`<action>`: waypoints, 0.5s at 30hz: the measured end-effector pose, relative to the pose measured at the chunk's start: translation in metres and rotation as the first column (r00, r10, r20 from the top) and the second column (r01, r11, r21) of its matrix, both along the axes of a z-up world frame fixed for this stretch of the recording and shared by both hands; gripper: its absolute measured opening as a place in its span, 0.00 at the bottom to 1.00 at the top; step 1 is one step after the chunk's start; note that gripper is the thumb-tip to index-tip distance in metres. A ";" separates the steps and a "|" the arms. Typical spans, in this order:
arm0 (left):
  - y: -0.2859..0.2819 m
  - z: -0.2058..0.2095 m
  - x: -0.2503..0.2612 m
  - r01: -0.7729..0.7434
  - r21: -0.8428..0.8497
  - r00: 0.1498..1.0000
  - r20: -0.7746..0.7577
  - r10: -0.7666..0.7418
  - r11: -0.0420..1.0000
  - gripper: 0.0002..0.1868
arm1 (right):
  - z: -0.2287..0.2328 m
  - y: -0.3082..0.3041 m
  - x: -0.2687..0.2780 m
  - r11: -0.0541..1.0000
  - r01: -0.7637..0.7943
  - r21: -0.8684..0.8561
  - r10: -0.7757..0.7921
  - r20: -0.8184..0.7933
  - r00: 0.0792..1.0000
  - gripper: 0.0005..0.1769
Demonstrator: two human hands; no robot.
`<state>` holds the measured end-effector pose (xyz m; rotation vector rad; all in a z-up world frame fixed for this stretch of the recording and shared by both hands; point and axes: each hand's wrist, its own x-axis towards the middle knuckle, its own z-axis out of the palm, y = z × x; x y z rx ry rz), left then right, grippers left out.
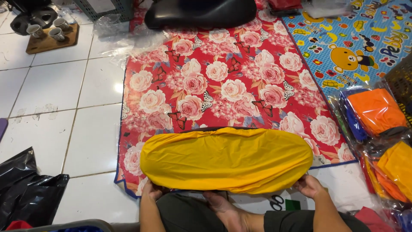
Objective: Fitting a yellow protective cover onto a black motorcycle seat by stretching it over the edges and smoothing it.
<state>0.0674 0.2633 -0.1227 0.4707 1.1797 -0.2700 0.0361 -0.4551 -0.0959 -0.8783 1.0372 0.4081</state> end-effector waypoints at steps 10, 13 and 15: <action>-0.013 0.047 0.001 -0.068 0.094 0.998 0.006 0.068 0.993 0.45 | -0.027 -0.020 0.000 0.997 0.061 -0.038 -0.063 -0.045 0.997 0.17; -0.036 0.099 0.007 0.052 0.176 0.992 0.105 -0.072 0.983 0.50 | -0.063 -0.059 0.002 0.972 0.236 0.005 -0.236 0.003 0.972 0.16; -0.044 0.113 0.007 -0.029 0.200 0.999 0.050 0.019 0.979 0.49 | -0.034 -0.068 0.017 0.793 0.609 -0.018 -0.609 -0.057 0.791 0.24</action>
